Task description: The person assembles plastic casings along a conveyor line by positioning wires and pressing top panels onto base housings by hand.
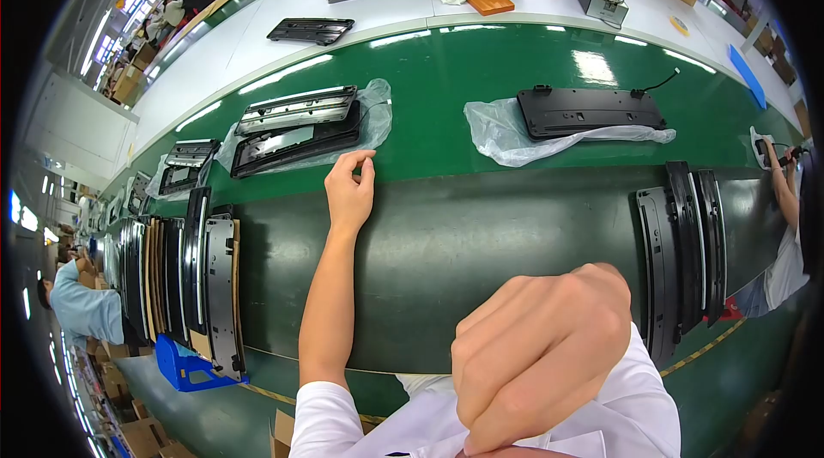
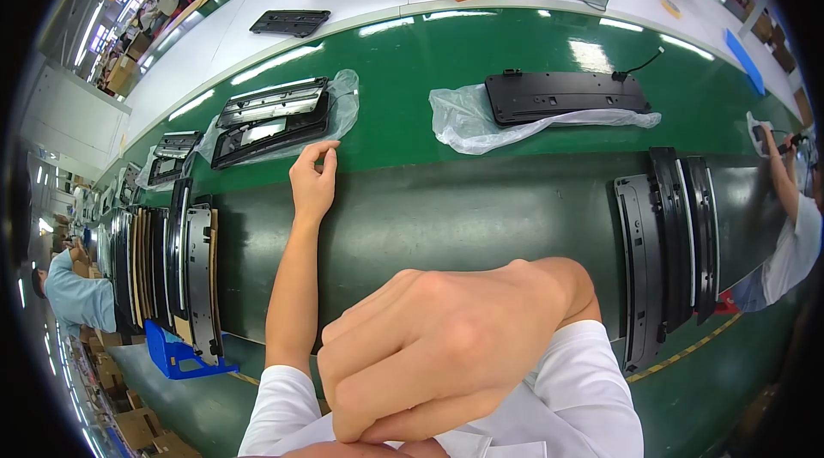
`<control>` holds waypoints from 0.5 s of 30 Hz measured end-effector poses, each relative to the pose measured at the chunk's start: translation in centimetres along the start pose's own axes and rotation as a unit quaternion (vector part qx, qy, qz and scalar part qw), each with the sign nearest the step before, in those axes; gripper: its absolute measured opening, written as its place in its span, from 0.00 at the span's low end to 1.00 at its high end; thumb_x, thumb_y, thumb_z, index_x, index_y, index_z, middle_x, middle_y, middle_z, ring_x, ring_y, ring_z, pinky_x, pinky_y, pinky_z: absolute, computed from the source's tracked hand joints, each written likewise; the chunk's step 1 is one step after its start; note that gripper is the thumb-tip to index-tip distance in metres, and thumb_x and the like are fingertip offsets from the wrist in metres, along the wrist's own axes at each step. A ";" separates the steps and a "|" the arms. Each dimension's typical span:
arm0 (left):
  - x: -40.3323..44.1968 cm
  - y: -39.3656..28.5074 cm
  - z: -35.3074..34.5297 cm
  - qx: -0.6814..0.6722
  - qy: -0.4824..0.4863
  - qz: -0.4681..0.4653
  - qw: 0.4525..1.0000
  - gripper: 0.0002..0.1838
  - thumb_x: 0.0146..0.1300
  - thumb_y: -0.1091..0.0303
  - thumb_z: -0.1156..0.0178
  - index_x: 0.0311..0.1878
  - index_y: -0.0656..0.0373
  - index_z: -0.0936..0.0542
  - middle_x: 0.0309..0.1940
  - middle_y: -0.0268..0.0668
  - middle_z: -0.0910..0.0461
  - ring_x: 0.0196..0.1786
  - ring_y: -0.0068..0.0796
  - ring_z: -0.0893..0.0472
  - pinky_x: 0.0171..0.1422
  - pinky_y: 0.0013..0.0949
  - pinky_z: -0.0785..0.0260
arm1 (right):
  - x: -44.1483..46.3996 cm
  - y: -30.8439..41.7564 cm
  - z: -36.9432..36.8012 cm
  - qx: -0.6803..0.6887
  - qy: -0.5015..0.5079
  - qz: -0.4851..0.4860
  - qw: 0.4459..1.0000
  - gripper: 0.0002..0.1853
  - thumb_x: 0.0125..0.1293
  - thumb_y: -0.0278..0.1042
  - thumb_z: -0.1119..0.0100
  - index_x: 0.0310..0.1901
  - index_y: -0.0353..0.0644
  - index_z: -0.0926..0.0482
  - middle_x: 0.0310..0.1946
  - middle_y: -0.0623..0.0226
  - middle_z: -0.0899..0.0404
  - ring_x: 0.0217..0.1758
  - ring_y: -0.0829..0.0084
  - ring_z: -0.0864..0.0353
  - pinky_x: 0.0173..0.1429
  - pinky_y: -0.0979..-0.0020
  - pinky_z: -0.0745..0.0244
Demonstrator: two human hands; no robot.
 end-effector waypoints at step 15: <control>0.1 0.1 0.6 0.002 0.010 0.017 1.000 0.09 0.74 0.72 0.39 0.51 0.61 0.12 0.47 0.36 0.13 0.46 0.23 0.15 0.40 0.25 0.23 | 0.7 -1.8 -1.2 0.088 -0.006 -0.036 0.995 0.05 0.60 0.24 0.33 0.38 0.35 0.17 0.34 0.63 0.19 0.35 0.62 0.19 0.38 0.66 0.23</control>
Point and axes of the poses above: each hand's wrist, its own x-axis towards the middle knuckle, its own z-axis out of the back of the hand, y = z × x, the point moved 4 cm from there along x, towards the middle knuckle
